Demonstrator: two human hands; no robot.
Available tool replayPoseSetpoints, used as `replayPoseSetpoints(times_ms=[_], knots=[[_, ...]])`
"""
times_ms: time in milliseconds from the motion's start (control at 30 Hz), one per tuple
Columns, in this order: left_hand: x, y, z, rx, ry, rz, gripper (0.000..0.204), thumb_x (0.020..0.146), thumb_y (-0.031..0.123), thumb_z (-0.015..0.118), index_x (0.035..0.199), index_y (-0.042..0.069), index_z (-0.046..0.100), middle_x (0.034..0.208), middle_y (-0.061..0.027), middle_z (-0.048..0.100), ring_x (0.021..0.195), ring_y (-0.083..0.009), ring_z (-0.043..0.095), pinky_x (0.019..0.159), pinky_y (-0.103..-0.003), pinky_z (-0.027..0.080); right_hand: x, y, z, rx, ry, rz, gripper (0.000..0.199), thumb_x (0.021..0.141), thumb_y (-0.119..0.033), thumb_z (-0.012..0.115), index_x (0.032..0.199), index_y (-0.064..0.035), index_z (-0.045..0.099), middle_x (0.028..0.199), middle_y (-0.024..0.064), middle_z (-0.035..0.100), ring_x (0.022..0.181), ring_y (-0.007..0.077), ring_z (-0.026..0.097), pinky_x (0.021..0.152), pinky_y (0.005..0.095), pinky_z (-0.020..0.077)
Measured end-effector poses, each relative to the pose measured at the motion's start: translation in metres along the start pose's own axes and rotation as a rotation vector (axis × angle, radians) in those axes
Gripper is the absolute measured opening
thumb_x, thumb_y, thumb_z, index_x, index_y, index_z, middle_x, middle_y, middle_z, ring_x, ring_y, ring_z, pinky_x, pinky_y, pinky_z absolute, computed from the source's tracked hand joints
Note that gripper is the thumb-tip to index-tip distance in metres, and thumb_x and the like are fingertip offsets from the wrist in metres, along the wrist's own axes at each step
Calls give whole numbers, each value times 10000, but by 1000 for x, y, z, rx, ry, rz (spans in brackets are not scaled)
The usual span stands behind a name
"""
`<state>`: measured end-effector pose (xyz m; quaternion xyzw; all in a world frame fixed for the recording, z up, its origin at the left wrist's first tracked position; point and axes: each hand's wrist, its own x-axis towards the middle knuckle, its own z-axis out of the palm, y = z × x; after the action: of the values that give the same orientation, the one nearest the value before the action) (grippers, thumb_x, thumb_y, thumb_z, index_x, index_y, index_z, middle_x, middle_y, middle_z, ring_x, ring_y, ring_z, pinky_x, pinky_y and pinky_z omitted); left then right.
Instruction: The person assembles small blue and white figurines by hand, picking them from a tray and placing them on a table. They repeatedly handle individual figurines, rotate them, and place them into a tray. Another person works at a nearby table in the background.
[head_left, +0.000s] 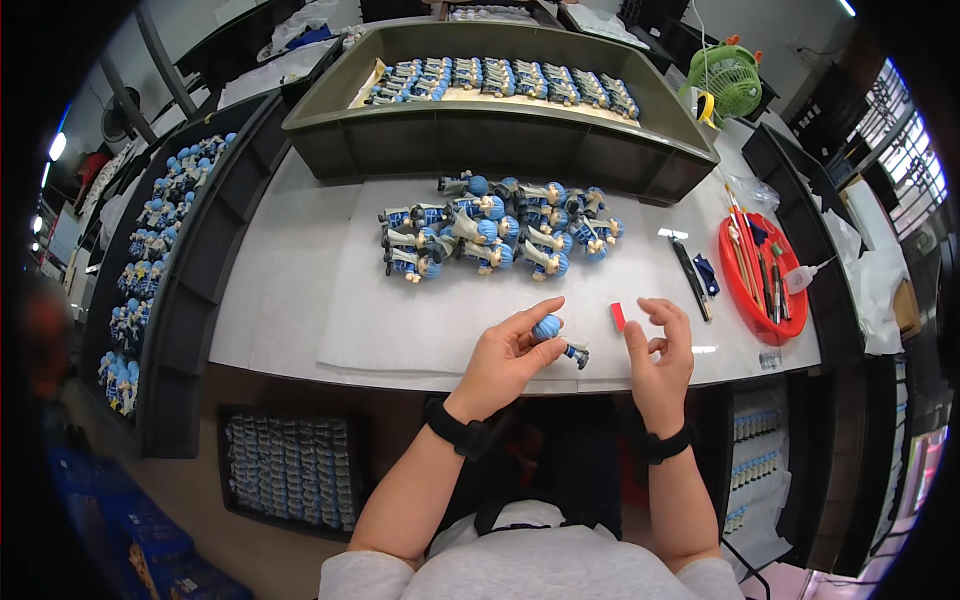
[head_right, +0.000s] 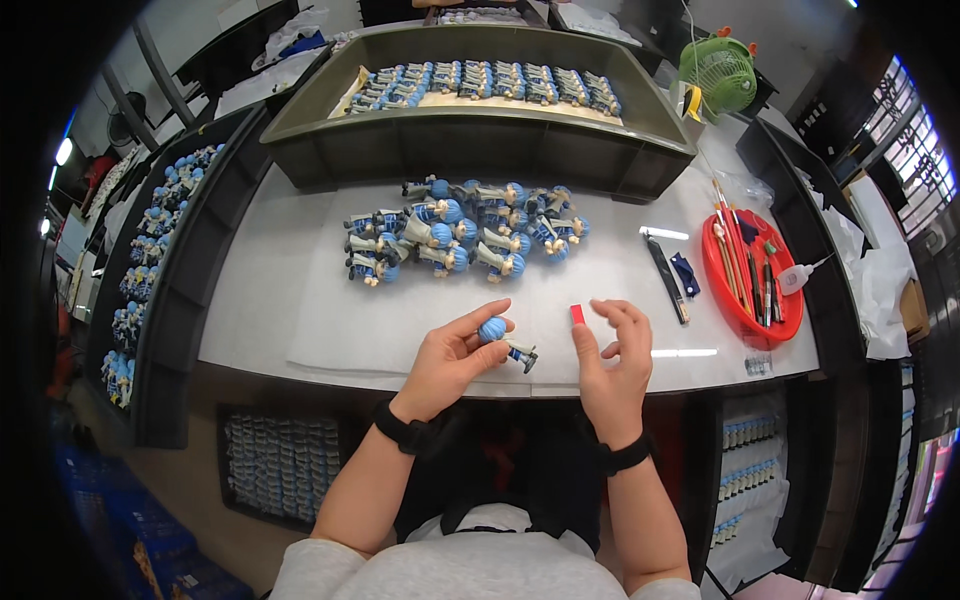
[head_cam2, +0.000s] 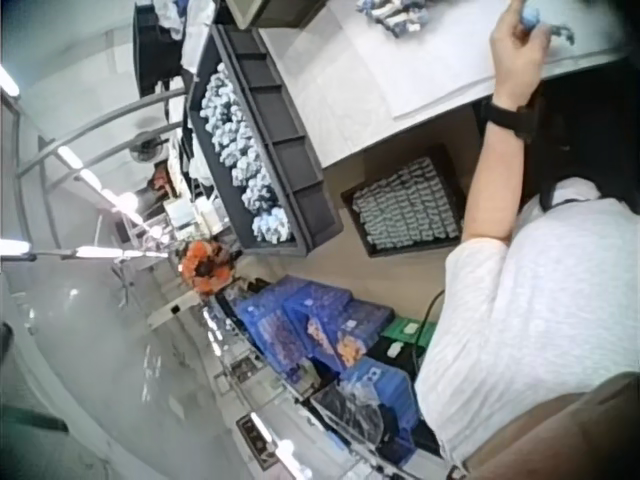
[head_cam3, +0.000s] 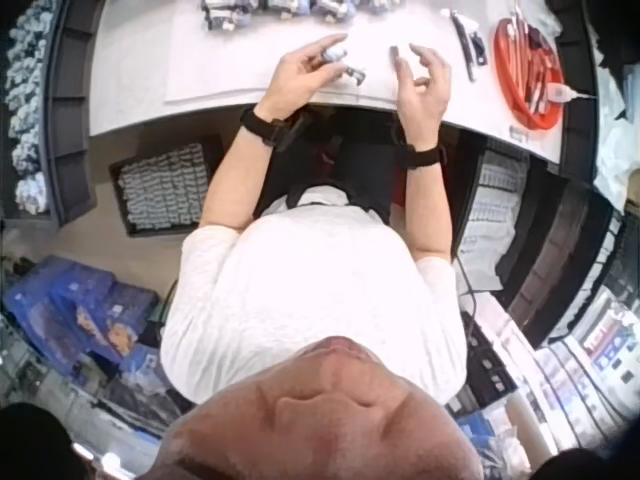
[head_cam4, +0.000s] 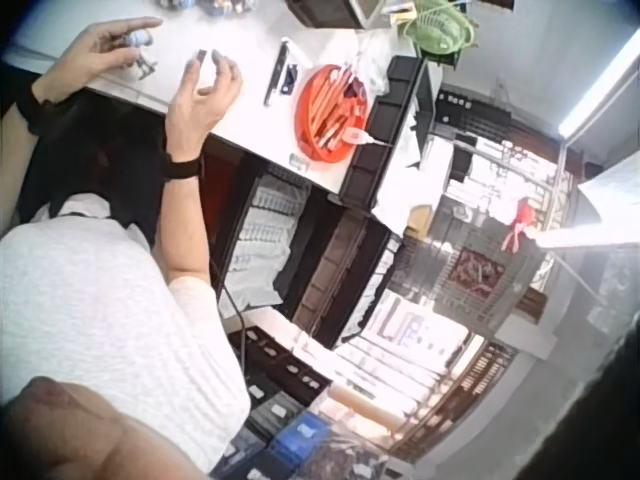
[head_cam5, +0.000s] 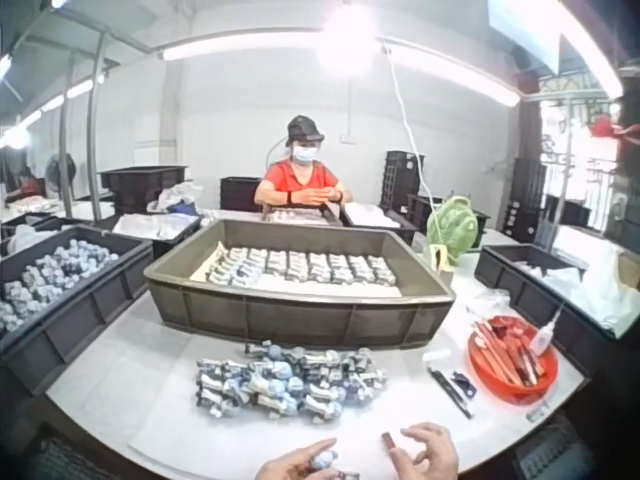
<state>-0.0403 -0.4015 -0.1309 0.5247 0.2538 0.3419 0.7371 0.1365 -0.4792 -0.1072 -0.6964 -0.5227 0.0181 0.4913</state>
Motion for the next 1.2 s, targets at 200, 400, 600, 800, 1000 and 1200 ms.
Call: replayPoseSetpoints(times_ms=[200, 400, 600, 800, 1000, 1200], knots=[[1, 6, -5, -205, 41, -115, 448, 948, 157, 503, 1366, 44, 386, 1160, -84, 563, 921, -102, 558, 795, -241, 477, -15, -8, 11, 554, -483, 202, 363, 813, -67, 680, 1140, 35, 561, 914, 72, 628, 812, 125, 604, 690, 230, 510], [-1, 1, -7, -342, 73, 3, 387, 970, 172, 449, 1328, 34, 403, 1195, -107, 550, 956, -142, 568, 822, -268, 471, -12, 4, 28, 763, -465, 202, 345, 794, 7, 667, 1124, 18, 565, 1009, 90, 604, 878, 132, 600, 740, 240, 513], [0, 0, -1, -219, 122, 62, 352, 953, 164, 493, 1270, 14, 456, 1147, -92, 567, 980, -138, 565, 846, -286, 481, -16, 7, 34, 770, -332, 40, 439, 717, 101, 685, 1124, 8, 549, 1148, 116, 528, 960, 156, 576, 757, 248, 519], [-1, -3, -2, -138, 137, 106, 352, 938, 128, 522, 1265, 6, 477, 1073, -60, 590, 965, -121, 569, 874, -285, 489, -17, 7, 33, 769, -325, 73, 480, 707, 110, 687, 1151, 8, 533, 1116, 109, 547, 906, 152, 590, 744, 250, 517], [1, 2, 3, -220, 158, 59, 337, 964, 174, 476, 1261, 16, 492, 1047, -57, 592, 923, -109, 578, 818, -266, 510, -19, 7, 33, 791, -317, 114, 494, 720, 27, 735, 1166, 18, 523, 987, 94, 597, 853, 135, 604, 720, 243, 508], [2, 0, 3, -152, 184, -33, 340, 977, 212, 449, 1249, 17, 504, 986, -54, 609, 811, -106, 610, 723, -236, 530, -18, 8, 32, 814, -329, 113, 512, 720, -45, 766, 1165, 26, 522, 946, 99, 607, 833, 133, 609, 697, 239, 506]])
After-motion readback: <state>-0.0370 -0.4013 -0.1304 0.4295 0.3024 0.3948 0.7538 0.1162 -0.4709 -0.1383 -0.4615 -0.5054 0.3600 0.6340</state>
